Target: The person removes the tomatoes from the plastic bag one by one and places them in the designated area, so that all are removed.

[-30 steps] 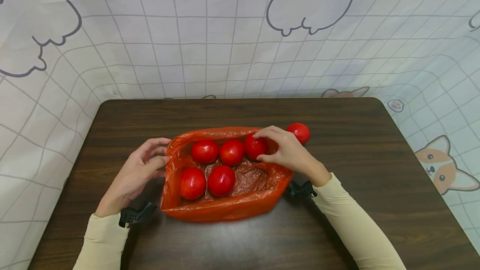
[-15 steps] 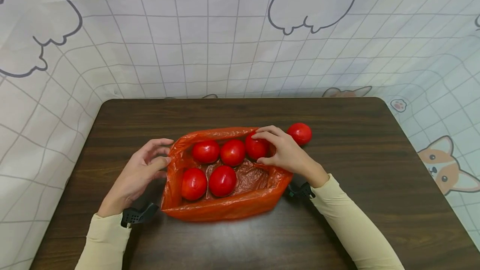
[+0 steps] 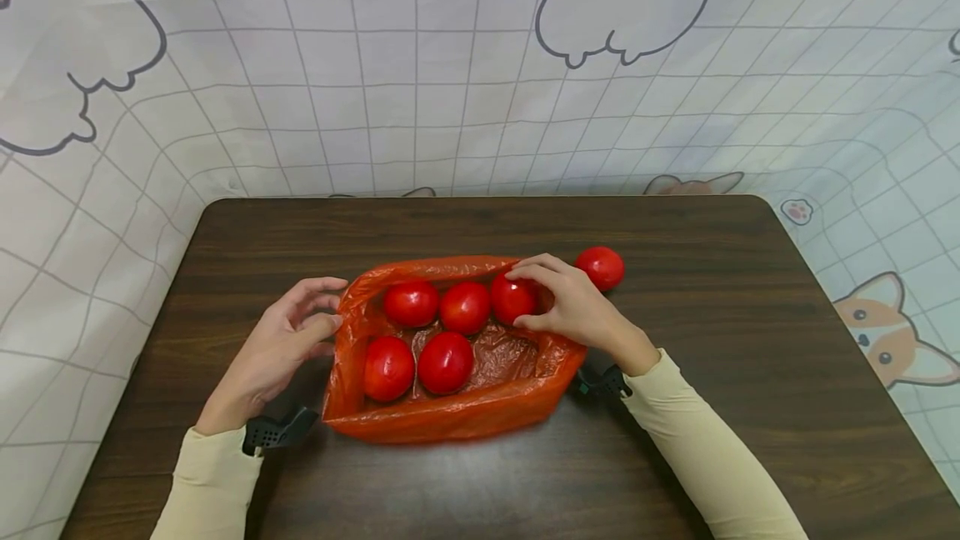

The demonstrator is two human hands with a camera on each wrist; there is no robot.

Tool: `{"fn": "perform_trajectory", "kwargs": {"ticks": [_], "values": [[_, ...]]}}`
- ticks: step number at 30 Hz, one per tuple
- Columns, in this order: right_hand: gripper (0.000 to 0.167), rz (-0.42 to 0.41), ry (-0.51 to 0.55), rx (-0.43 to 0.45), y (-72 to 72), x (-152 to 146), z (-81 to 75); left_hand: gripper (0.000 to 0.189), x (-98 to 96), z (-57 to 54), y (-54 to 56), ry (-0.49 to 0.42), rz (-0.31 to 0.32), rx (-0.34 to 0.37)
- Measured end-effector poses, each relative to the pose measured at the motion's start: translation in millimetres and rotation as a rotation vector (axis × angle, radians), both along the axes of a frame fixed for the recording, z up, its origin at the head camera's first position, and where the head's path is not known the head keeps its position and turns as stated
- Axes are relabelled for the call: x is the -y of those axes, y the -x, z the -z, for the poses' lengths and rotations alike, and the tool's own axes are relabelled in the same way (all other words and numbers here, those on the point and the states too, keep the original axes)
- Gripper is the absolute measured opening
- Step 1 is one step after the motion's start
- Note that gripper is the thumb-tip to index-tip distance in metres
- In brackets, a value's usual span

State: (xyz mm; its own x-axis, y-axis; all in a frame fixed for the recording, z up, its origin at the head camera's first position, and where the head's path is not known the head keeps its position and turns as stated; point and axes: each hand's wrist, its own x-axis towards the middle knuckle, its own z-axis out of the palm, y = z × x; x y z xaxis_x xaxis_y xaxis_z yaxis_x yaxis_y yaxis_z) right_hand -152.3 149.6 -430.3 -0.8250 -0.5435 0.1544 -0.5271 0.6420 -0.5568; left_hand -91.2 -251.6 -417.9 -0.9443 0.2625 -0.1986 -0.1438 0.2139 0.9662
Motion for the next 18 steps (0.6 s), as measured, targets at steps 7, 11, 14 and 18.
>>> {"fn": "perform_trajectory", "kwargs": {"ticks": [7, 11, 14, 18], "values": [[0.058, -0.004, 0.015, -0.003, -1.3, -3.7, -5.6, 0.047, -1.8, -1.9, 0.1, -0.001, -0.006, -0.001], [0.058, -0.003, 0.037, -0.017, -1.6, -5.4, -9.0, 0.047, -2.6, -3.5, 0.0, 0.002, -0.009, -0.004], [0.058, -0.001, 0.053, -0.026, -2.2, -6.9, -11.5, 0.047, -2.8, -4.3, -0.1, 0.003, -0.011, -0.002], [0.059, 0.013, 0.070, -0.031, -3.5, -9.4, -16.1, 0.048, -2.9, -4.7, -0.3, 0.009, -0.009, -0.009]]}}
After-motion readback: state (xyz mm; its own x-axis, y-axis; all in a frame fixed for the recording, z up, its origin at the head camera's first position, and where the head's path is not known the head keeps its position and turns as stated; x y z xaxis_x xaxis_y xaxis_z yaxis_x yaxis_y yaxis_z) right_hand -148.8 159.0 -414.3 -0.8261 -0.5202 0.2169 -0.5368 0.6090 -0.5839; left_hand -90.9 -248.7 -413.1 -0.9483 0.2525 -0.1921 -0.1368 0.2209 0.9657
